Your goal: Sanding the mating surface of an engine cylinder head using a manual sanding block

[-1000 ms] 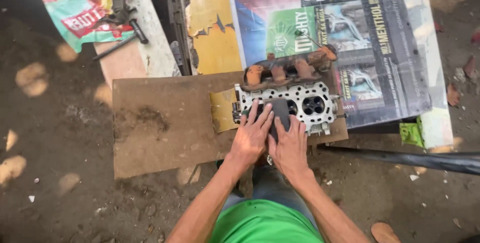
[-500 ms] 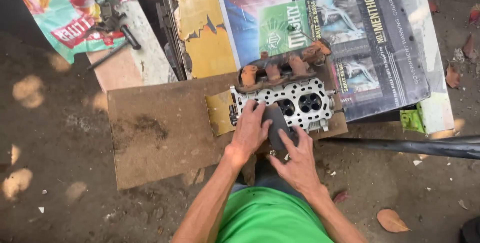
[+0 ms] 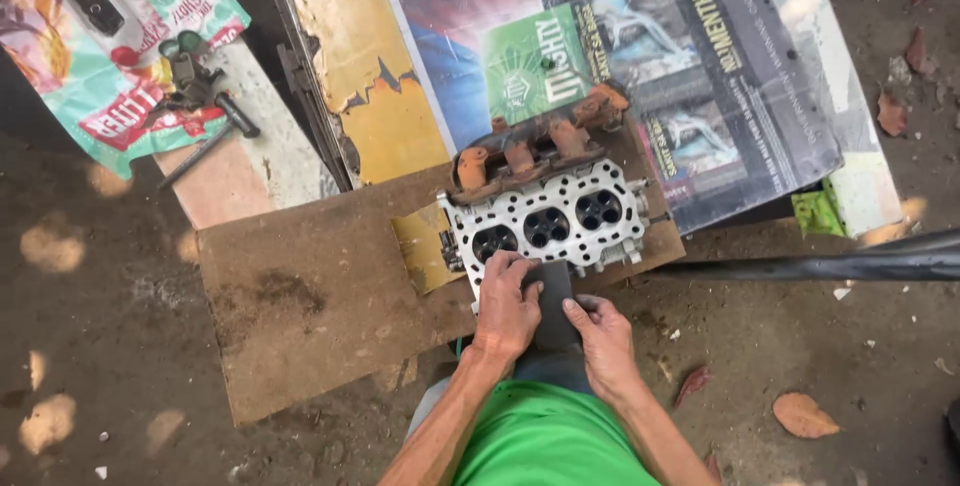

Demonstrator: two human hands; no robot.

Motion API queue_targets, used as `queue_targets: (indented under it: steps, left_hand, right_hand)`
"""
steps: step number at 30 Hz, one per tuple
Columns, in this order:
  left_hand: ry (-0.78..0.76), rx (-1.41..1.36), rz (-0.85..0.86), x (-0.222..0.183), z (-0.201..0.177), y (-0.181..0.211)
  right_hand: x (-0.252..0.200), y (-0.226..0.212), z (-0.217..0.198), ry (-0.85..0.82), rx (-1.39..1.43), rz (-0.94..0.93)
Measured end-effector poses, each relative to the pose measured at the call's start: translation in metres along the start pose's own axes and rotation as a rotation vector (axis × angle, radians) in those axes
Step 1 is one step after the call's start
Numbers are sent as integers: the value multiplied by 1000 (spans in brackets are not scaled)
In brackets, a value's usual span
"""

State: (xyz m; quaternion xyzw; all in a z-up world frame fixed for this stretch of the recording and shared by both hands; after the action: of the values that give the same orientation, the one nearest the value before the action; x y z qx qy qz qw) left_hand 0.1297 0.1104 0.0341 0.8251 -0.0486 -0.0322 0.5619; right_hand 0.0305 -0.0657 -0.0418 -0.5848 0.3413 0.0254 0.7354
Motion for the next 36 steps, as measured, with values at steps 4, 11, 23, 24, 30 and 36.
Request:
queue_targets:
  steps: [4, 11, 23, 24, 30, 36]
  left_hand:
    - [151, -170, -106, -32, -38, 4]
    - [22, -715, -694, -95, -38, -73]
    - [319, -365, -621, -89, -64, -82]
    - [325, -350, -613, -87, -64, -85]
    - [415, -128, -484, -46, -86, -94]
    - [508, -225, -583, -54, -79, -127]
  right_hand:
    - [-12, 17, 9, -163, 248, 108]
    - [-30, 7, 65, -314, 96, 107]
    - [-40, -23, 93, -222, -429, -62]
    - [-43, -32, 101, -213, -518, -128]
    - [-33, -47, 147, -232, -1051, -917]
    - [-67, -27, 169, -376, -1344, -1260]
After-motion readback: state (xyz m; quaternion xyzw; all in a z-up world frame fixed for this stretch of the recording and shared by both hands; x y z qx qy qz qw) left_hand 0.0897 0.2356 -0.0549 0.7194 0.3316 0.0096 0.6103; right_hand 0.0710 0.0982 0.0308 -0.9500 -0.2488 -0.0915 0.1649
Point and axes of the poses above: each hand's wrist, its own x-axis towards the middle knuckle, its own z-axis out of the palm, y = z × x, the point moved 10 cm from there along x, towards the middle knuckle
